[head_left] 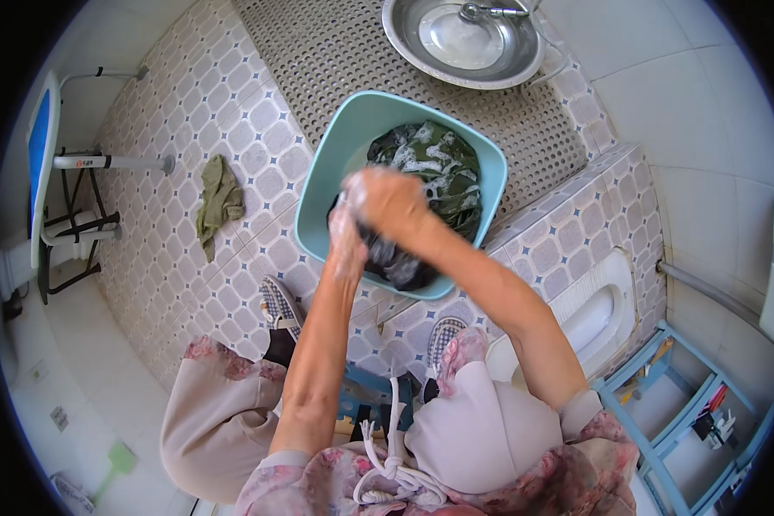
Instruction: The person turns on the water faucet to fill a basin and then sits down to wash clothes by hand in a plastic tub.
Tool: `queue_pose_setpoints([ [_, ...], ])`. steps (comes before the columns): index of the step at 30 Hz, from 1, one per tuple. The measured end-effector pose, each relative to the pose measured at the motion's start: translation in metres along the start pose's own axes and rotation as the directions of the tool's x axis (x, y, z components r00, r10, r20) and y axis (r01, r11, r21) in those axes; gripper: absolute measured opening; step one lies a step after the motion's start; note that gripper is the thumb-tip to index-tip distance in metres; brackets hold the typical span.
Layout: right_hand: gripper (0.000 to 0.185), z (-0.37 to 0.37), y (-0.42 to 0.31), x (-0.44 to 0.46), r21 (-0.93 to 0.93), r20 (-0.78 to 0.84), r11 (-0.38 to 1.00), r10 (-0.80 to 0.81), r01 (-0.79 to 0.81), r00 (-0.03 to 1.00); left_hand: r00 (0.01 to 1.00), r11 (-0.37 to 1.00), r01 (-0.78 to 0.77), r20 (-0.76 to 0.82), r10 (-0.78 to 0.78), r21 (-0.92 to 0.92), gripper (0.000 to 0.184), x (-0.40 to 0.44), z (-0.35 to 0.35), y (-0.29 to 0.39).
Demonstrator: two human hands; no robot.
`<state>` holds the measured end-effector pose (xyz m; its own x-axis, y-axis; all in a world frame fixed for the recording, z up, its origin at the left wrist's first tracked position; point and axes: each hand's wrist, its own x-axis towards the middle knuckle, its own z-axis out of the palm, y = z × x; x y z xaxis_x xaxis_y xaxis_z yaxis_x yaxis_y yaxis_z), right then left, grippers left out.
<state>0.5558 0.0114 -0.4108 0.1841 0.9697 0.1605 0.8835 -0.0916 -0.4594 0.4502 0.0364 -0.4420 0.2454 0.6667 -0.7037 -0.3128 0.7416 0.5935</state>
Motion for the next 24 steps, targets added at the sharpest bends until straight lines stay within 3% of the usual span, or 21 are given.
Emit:
queue_pose_setpoints([
  [1,0.020,0.002,0.018,0.010,-0.015,0.065,0.985,0.174,-0.174,0.983,0.967,0.975,0.219,0.143,-0.211,-0.043,0.026,-0.001,-0.001,-0.001],
  [4,0.019,0.000,0.015,-0.003,0.029,0.021,0.972,0.231,-0.231,0.973,0.983,0.990,0.109,0.138,-0.121,0.093,0.023,-0.007,0.008,-0.001],
  [5,0.020,-0.002,0.004,-0.012,0.062,-0.021,0.991,0.121,-0.120,0.992,0.991,0.993,0.060,0.117,-0.072,0.100,0.020,-0.005,0.000,-0.003],
  [6,0.020,-0.011,-0.019,-0.023,-0.025,-0.002,0.999,-0.020,0.020,1.000,0.996,0.994,0.019,0.086,-0.028,0.105,0.018,-0.001,-0.016,-0.010],
  [7,0.020,-0.019,-0.039,-0.032,-0.110,0.028,0.981,-0.159,0.161,0.987,0.907,0.991,0.103,0.416,-0.060,-0.082,0.020,0.040,-0.052,-0.031],
  [8,0.018,-0.017,-0.048,-0.039,-0.048,0.005,0.989,-0.142,0.142,0.990,0.711,0.944,0.281,0.698,-0.085,-0.172,0.021,0.081,-0.088,-0.052],
  [10,0.013,-0.008,-0.054,-0.046,0.078,-0.047,0.990,-0.111,0.115,0.993,0.765,0.907,0.361,0.625,-0.155,-0.216,0.023,0.066,-0.074,-0.030],
  [12,0.012,-0.003,-0.041,-0.041,0.095,-0.123,0.994,-0.042,0.054,0.992,0.978,0.988,0.153,0.146,-0.147,-0.030,0.021,0.019,-0.047,-0.010],
  [13,0.011,0.000,-0.028,-0.036,0.104,-0.159,0.994,-0.009,0.026,0.987,0.987,0.991,0.124,0.100,-0.129,0.052,0.022,0.008,-0.035,0.003],
  [15,0.012,0.012,0.010,-0.032,0.005,-0.073,0.988,0.157,-0.157,0.985,0.996,0.976,0.079,0.017,-0.084,0.202,0.023,-0.003,-0.015,0.016],
  [16,0.013,0.011,0.024,-0.028,-0.022,-0.086,0.984,0.172,-0.175,0.981,0.994,0.871,-0.109,0.070,0.086,0.479,0.029,0.000,-0.020,0.014],
  [17,0.015,0.011,0.032,-0.027,-0.040,-0.094,0.980,0.192,-0.197,0.977,0.975,0.767,-0.221,0.137,0.174,0.603,0.031,0.000,-0.021,0.017],
  [20,0.025,-0.028,0.038,-0.010,-0.012,-0.233,0.999,-0.040,0.038,0.972,0.850,0.343,-0.504,0.384,0.361,0.793,0.038,0.008,-0.004,0.043],
  [21,0.033,-0.042,0.037,-0.005,0.011,-0.293,0.990,-0.130,0.139,0.947,0.831,0.352,-0.543,0.429,0.355,0.762,0.037,0.004,0.009,0.052],
  [23,0.053,-0.061,0.026,0.000,0.333,-0.113,0.929,-0.132,0.163,0.985,0.786,0.366,-0.617,0.521,0.332,0.697,0.035,-0.005,0.034,0.067],
  [24,0.064,-0.065,0.022,0.002,0.484,-0.027,0.862,-0.157,0.150,0.987,0.809,0.441,-0.587,0.497,0.313,0.679,0.033,-0.006,0.041,0.071],
])
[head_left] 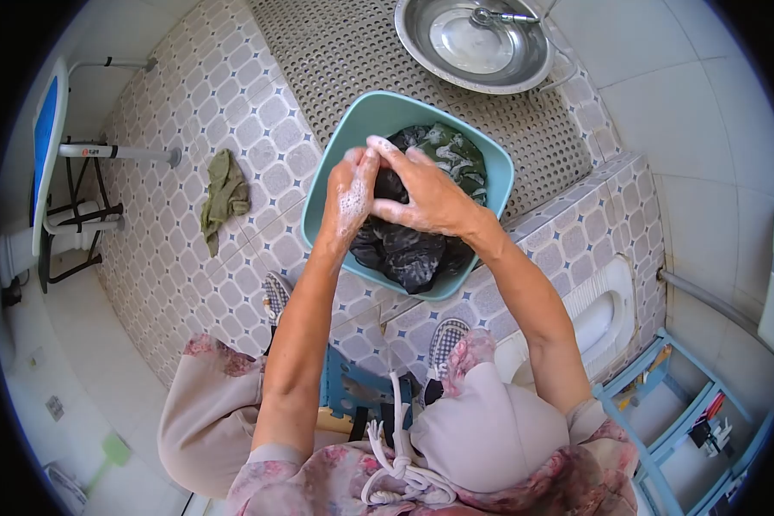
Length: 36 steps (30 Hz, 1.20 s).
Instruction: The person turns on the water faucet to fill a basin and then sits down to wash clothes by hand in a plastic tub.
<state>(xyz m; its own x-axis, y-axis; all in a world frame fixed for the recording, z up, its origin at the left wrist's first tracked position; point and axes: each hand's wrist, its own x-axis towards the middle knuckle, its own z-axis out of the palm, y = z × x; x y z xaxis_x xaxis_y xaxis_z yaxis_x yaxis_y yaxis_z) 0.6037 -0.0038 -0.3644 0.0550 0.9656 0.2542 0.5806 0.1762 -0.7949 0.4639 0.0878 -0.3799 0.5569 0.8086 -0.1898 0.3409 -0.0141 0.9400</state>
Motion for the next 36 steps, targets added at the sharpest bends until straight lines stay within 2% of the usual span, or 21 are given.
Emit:
queue_pose_setpoints([
  [3,0.089,0.013,0.016,-0.008,-0.095,-0.001,0.991,0.094,-0.094,0.996,0.999,0.975,0.036,0.006,-0.036,-0.218,0.028,0.005,0.007,0.009],
  [5,0.063,0.010,0.024,-0.010,0.020,0.114,0.949,0.311,-0.315,0.943,1.000,0.938,-0.031,-0.006,0.031,-0.344,0.028,0.000,0.009,0.000],
  [6,0.055,0.000,0.022,-0.009,0.118,0.149,0.908,0.384,-0.402,0.911,0.995,0.938,-0.056,0.060,0.081,-0.342,0.041,0.000,0.002,-0.012],
  [8,0.030,-0.016,0.023,-0.012,0.380,0.099,0.807,0.450,-0.452,0.888,0.974,0.997,-0.075,0.212,0.079,-0.024,0.053,-0.007,-0.012,-0.027],
  [10,0.037,-0.035,0.019,-0.016,0.652,0.052,0.617,0.543,-0.440,0.838,0.944,0.932,-0.175,0.323,0.068,0.317,0.071,-0.006,-0.016,-0.053],
  [11,0.036,-0.042,0.019,-0.020,0.755,0.001,0.541,0.565,-0.371,0.825,0.951,0.904,-0.201,0.296,0.087,0.377,0.067,-0.010,-0.013,-0.058],
  [13,0.034,-0.062,0.022,-0.029,0.854,-0.049,0.441,0.595,-0.275,0.802,0.962,0.845,-0.040,0.249,-0.111,0.533,0.063,-0.007,-0.010,-0.079],
  [14,0.032,-0.065,0.024,-0.030,0.890,-0.142,0.421,0.618,-0.174,0.773,0.950,0.890,0.068,0.242,-0.195,0.451,0.059,-0.008,-0.013,-0.080],
  [16,0.032,-0.071,0.027,-0.030,0.960,-0.127,0.268,0.664,-0.076,0.737,0.900,0.920,0.281,0.257,-0.351,0.274,0.053,-0.007,-0.014,-0.082],
  [18,0.030,-0.076,0.039,-0.036,0.982,-0.071,0.178,0.664,-0.065,0.744,0.901,0.890,0.371,0.334,-0.276,-0.264,0.047,-0.018,-0.016,-0.076],
  [20,0.029,-0.061,0.076,-0.048,0.851,-0.204,0.467,0.715,-0.240,0.669,0.911,0.623,0.407,0.348,-0.222,-0.668,0.036,-0.028,-0.016,-0.075],
  [23,0.043,-0.029,0.082,-0.042,0.382,-0.332,0.724,0.687,-0.574,0.646,0.930,0.231,0.273,0.194,-0.313,-0.934,0.039,-0.027,0.009,-0.065],
  [24,0.050,-0.016,0.051,-0.028,0.186,-0.355,0.791,0.607,-0.582,0.711,0.923,0.190,0.285,0.216,-0.317,-0.940,0.041,-0.024,0.014,-0.067],
  [25,0.052,-0.013,0.000,-0.010,0.106,-0.291,0.828,0.555,-0.550,0.780,0.932,0.250,0.257,0.171,-0.320,-0.933,0.040,-0.017,0.022,-0.080],
  [26,0.055,-0.007,-0.038,-0.002,0.159,-0.094,0.803,0.592,-0.575,0.801,0.938,0.310,0.230,0.126,-0.322,-0.923,0.039,-0.009,0.032,-0.101],
  [27,0.050,0.023,-0.047,-0.006,0.135,-0.117,0.940,0.329,-0.313,0.937,0.944,0.369,0.202,0.080,-0.321,-0.907,0.038,-0.006,0.039,-0.111],
  [28,0.041,0.056,-0.044,-0.015,-0.129,-0.204,0.987,-0.126,0.101,0.971,0.950,0.533,0.151,-0.026,-0.310,-0.833,0.035,-0.012,0.042,-0.103],
  [29,0.032,0.063,-0.067,-0.017,-0.296,0.008,0.953,-0.066,0.065,0.998,0.946,0.680,0.111,-0.133,-0.296,-0.724,0.032,-0.018,0.046,-0.096],
  [31,0.031,0.081,-0.041,-0.011,-0.223,-0.100,0.959,-0.203,0.177,0.974,0.851,0.450,0.303,0.027,-0.524,-0.840,0.029,-0.021,0.042,-0.093],
  [35,0.029,0.072,0.031,0.009,-0.107,-0.373,0.951,0.231,-0.289,0.898,0.834,0.260,0.331,0.153,-0.529,-0.907,0.028,-0.028,0.055,-0.091],
  [36,0.028,0.066,0.030,0.007,-0.121,-0.381,0.947,0.231,-0.296,0.895,0.819,0.255,0.379,0.194,-0.540,-0.890,0.028,-0.030,0.055,-0.070],
])
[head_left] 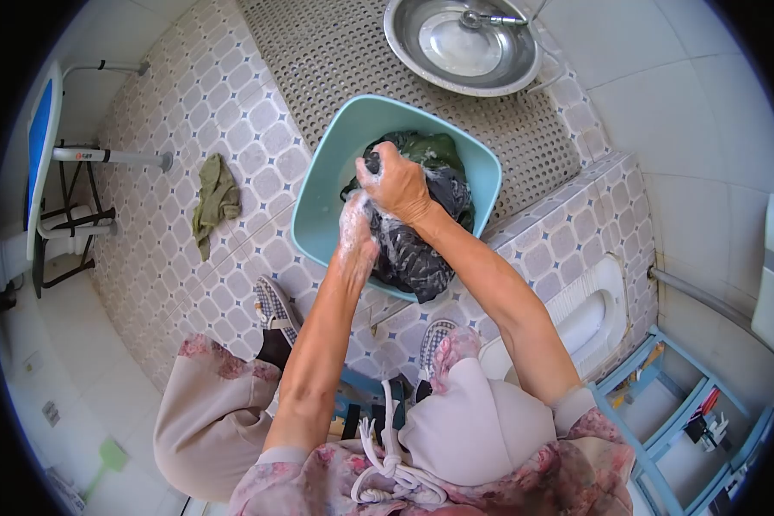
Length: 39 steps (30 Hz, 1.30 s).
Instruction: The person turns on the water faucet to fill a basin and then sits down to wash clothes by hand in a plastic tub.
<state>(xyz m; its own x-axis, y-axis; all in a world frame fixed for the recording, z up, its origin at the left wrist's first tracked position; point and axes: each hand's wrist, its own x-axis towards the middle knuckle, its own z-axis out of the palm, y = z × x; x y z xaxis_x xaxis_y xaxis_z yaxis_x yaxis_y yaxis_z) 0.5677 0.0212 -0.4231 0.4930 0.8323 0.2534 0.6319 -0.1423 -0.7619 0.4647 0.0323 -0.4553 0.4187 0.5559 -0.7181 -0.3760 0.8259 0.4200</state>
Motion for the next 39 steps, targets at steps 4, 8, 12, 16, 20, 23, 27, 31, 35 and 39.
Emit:
queue_pose_setpoints([
  [4,0.027,-0.013,-0.039,-0.026,0.008,0.069,0.981,-0.192,0.192,0.979,0.951,0.983,-0.003,0.303,0.059,-0.183,0.027,0.002,-0.026,-0.002],
  [8,0.025,0.006,-0.039,-0.044,0.174,0.001,0.868,-0.473,0.466,0.881,0.962,0.980,-0.105,0.234,0.144,-0.171,0.026,0.013,-0.054,-0.015],
  [12,0.029,0.003,0.030,0.005,-0.147,0.030,0.988,0.061,-0.056,0.998,0.993,0.989,0.118,-0.004,-0.118,0.090,0.027,-0.016,-0.004,0.019],
  [16,0.033,-0.034,0.059,0.026,-0.306,0.124,0.950,-0.019,0.057,0.992,0.998,0.988,-0.052,-0.018,0.056,0.148,0.029,-0.025,0.023,0.040],
  [20,0.054,-0.066,0.020,0.027,-0.132,0.205,0.923,-0.331,0.362,0.921,0.977,0.927,-0.213,0.069,0.201,0.307,0.036,-0.026,0.028,0.066],
  [23,0.067,-0.063,-0.006,0.012,-0.038,0.596,0.957,-0.208,0.286,0.775,0.903,0.761,-0.421,0.151,0.402,0.493,0.034,-0.028,0.033,0.065],
  [27,0.055,-0.052,0.018,0.007,0.126,0.450,0.970,-0.241,0.206,0.860,0.809,0.544,-0.572,0.313,0.498,0.614,0.046,-0.038,0.030,0.051],
  [31,0.037,-0.101,0.017,0.006,0.358,0.459,0.789,0.317,-0.499,0.830,0.890,0.444,-0.453,0.369,0.267,0.773,0.077,-0.049,0.000,0.004],
  [35,0.043,-0.120,0.041,-0.006,0.782,0.244,0.460,0.393,-0.419,0.887,0.848,0.091,-0.454,0.398,0.349,0.886,0.054,-0.056,-0.013,-0.021],
  [39,0.061,-0.121,0.054,0.000,0.828,0.176,0.420,0.436,-0.372,0.883,0.823,0.468,-0.562,0.402,0.402,0.682,0.041,-0.057,-0.017,-0.017],
])
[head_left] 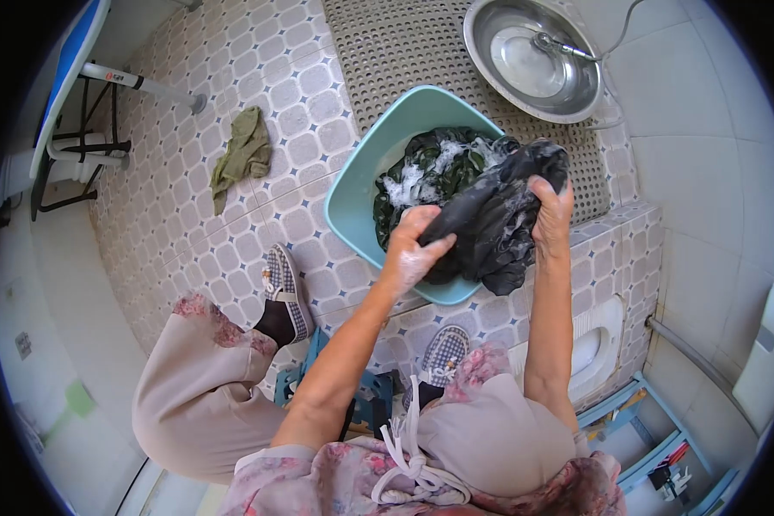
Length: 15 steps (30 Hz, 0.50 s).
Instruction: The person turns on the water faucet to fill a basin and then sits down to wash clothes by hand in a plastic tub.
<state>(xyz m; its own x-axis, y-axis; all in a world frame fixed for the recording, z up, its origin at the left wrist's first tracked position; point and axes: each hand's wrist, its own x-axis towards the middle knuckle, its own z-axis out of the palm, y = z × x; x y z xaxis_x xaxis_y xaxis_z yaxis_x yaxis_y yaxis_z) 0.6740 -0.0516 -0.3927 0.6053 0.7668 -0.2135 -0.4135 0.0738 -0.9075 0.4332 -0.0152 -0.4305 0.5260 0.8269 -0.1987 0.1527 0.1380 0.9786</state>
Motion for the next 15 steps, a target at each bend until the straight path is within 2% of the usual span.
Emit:
queue_pose_setpoints([
  [1,0.065,-0.004,0.006,0.004,-0.078,-0.025,0.997,-0.003,0.001,1.000,0.999,0.986,0.037,-0.004,-0.038,-0.165,0.041,0.001,-0.003,0.012],
  [2,0.070,-0.008,0.010,0.008,-0.157,-0.054,0.988,-0.008,0.000,0.998,0.976,0.882,0.214,0.043,-0.216,-0.419,0.044,0.005,-0.009,0.032],
  [3,0.077,0.006,0.010,0.008,-0.200,-0.026,0.978,-0.066,0.059,0.998,0.983,0.827,0.170,0.031,-0.182,-0.535,0.045,0.011,-0.012,0.043],
  [4,0.072,0.020,0.008,0.007,-0.179,0.013,0.979,-0.094,0.095,0.996,0.989,0.758,0.122,0.011,-0.150,-0.640,0.046,0.019,-0.015,0.050],
  [5,0.066,0.030,0.005,0.007,-0.437,0.143,0.861,-0.217,0.258,0.966,0.981,0.689,0.129,-0.011,-0.195,-0.713,0.043,0.026,-0.016,0.055],
  [6,0.060,0.043,0.002,0.004,-0.631,0.298,0.655,-0.289,0.415,0.910,0.969,0.616,0.131,-0.029,-0.243,-0.777,0.040,0.033,-0.018,0.059],
  [7,0.051,0.058,0.000,-0.005,-0.639,0.334,0.680,-0.177,0.360,0.926,0.955,0.539,0.127,-0.043,-0.292,-0.833,0.038,0.040,-0.021,0.060],
  [8,0.041,0.076,-0.001,-0.019,-0.649,0.366,0.698,-0.062,0.303,0.928,0.920,0.559,0.162,-0.081,-0.383,-0.813,0.039,0.048,-0.023,0.052],
  [10,0.024,0.116,0.003,-0.047,-0.618,0.537,0.531,-0.254,0.580,0.804,0.819,0.584,0.243,-0.159,-0.552,-0.775,0.042,0.058,-0.027,0.002],
  [11,0.019,0.127,0.008,-0.060,-0.622,0.608,0.403,-0.292,0.672,0.738,0.932,0.300,0.203,0.090,-0.351,-0.932,0.040,0.059,-0.034,-0.050],
  [13,0.024,0.140,0.023,-0.069,-0.539,0.738,0.161,-0.384,0.827,0.555,0.983,0.081,0.181,0.180,-0.023,-0.980,0.031,0.045,-0.025,-0.041],
  [15,0.017,0.126,0.073,-0.048,-0.635,0.669,0.195,-0.344,0.747,0.659,0.969,0.207,0.233,0.209,-0.133,-0.950,0.034,0.044,-0.024,-0.043],
])
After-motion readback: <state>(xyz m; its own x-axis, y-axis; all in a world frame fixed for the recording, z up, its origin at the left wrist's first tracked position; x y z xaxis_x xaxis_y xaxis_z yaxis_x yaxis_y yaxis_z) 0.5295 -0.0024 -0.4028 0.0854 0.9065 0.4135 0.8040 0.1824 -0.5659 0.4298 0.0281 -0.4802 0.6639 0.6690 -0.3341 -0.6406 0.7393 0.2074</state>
